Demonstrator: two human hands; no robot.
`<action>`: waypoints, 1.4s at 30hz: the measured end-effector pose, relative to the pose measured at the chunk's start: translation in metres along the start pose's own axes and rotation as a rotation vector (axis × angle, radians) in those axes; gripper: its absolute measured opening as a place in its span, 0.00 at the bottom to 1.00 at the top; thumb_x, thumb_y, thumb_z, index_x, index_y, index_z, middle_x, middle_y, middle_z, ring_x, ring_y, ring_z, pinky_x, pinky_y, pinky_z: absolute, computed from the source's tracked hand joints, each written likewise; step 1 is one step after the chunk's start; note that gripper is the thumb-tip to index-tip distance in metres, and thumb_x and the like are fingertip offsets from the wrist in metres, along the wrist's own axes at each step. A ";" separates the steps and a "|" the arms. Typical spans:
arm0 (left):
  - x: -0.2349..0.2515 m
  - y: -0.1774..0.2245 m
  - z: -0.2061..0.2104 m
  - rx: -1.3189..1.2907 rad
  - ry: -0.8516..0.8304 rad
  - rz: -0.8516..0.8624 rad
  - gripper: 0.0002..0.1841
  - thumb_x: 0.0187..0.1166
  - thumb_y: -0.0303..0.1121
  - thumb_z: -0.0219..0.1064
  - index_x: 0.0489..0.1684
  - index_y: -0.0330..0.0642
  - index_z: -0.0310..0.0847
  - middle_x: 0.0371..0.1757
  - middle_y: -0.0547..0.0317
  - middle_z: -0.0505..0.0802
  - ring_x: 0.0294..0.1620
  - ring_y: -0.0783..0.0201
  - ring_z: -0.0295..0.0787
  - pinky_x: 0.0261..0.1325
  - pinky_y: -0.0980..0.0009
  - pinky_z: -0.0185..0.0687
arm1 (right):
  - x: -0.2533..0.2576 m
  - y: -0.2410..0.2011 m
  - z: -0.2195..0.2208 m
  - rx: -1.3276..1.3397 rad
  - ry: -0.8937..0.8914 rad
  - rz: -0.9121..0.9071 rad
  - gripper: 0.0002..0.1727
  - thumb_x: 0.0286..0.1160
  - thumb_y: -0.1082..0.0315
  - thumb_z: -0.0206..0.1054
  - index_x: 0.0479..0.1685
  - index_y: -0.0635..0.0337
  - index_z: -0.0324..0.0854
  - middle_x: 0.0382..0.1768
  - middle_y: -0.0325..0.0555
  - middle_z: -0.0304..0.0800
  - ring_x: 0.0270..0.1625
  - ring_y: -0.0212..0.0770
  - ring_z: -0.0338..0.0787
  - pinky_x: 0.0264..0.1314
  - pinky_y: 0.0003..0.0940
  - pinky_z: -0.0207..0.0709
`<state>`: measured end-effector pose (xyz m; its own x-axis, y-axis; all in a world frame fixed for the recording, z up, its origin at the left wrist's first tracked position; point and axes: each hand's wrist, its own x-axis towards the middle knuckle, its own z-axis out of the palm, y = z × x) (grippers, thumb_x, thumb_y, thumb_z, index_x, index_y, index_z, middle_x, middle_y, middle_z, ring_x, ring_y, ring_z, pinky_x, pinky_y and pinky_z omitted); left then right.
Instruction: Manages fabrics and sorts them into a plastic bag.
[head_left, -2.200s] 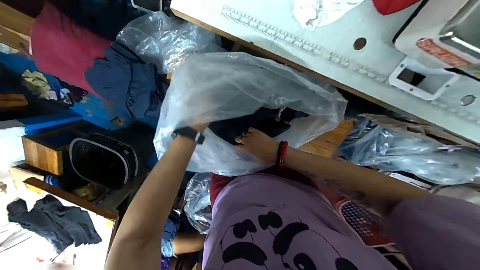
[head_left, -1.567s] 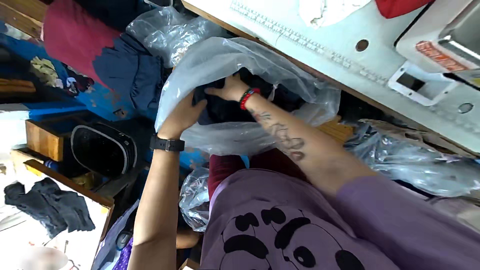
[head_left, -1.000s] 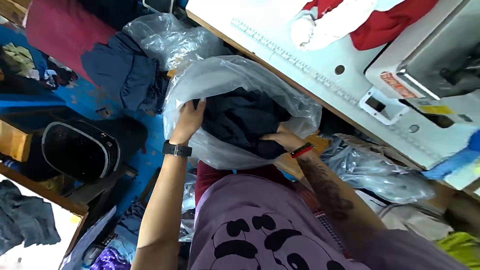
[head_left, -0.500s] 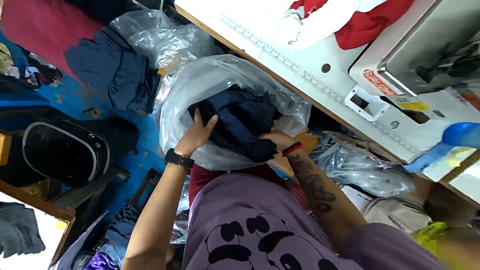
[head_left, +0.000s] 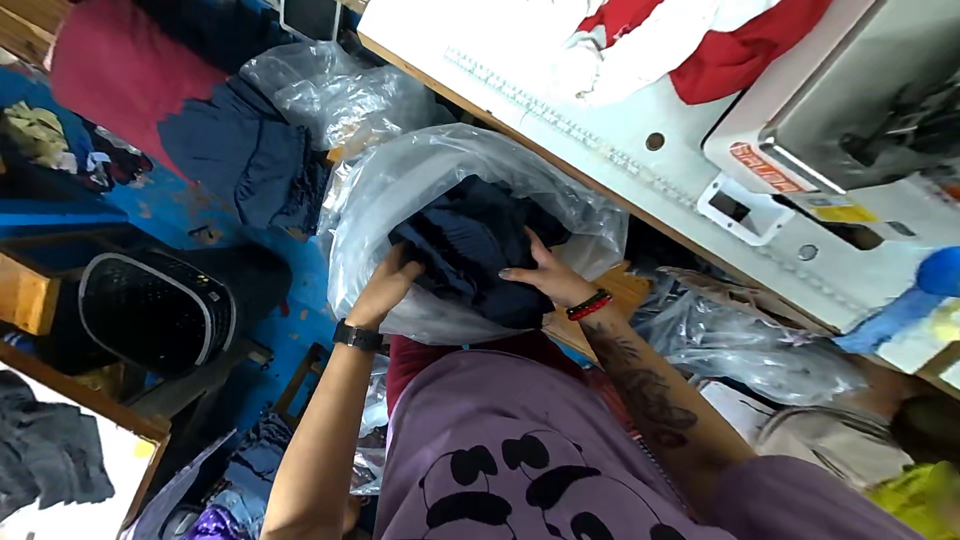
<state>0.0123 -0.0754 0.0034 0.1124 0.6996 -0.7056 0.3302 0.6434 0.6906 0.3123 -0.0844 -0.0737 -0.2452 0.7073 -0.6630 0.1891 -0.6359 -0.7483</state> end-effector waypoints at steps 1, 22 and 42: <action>-0.003 0.003 0.001 -0.062 -0.003 -0.008 0.36 0.84 0.47 0.61 0.91 0.45 0.57 0.85 0.46 0.75 0.82 0.55 0.74 0.82 0.52 0.71 | 0.000 -0.003 0.009 -0.083 0.034 -0.055 0.62 0.61 0.64 0.84 0.96 0.51 0.42 0.84 0.54 0.71 0.81 0.45 0.77 0.82 0.48 0.74; -0.012 -0.044 -0.003 -0.687 0.118 -0.124 0.16 0.62 0.22 0.56 0.48 0.45 0.76 0.39 0.62 0.93 0.42 0.68 0.91 0.48 0.65 0.88 | -0.003 -0.028 0.050 -0.263 -0.080 -0.084 0.48 0.80 0.62 0.68 0.96 0.61 0.43 0.91 0.63 0.56 0.90 0.52 0.63 0.90 0.50 0.61; -0.012 -0.035 0.005 -0.727 0.069 -0.130 0.25 0.78 0.23 0.43 0.76 0.38 0.68 0.57 0.49 0.90 0.53 0.58 0.90 0.54 0.57 0.88 | -0.014 -0.010 -0.040 0.142 0.191 0.255 0.14 0.73 0.78 0.68 0.57 0.67 0.78 0.40 0.41 0.88 0.42 0.26 0.87 0.51 0.26 0.83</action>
<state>0.0040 -0.1081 -0.0135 0.0479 0.6063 -0.7938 -0.3695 0.7491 0.5498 0.3513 -0.0755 -0.0578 -0.0220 0.5566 -0.8305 0.0842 -0.8267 -0.5563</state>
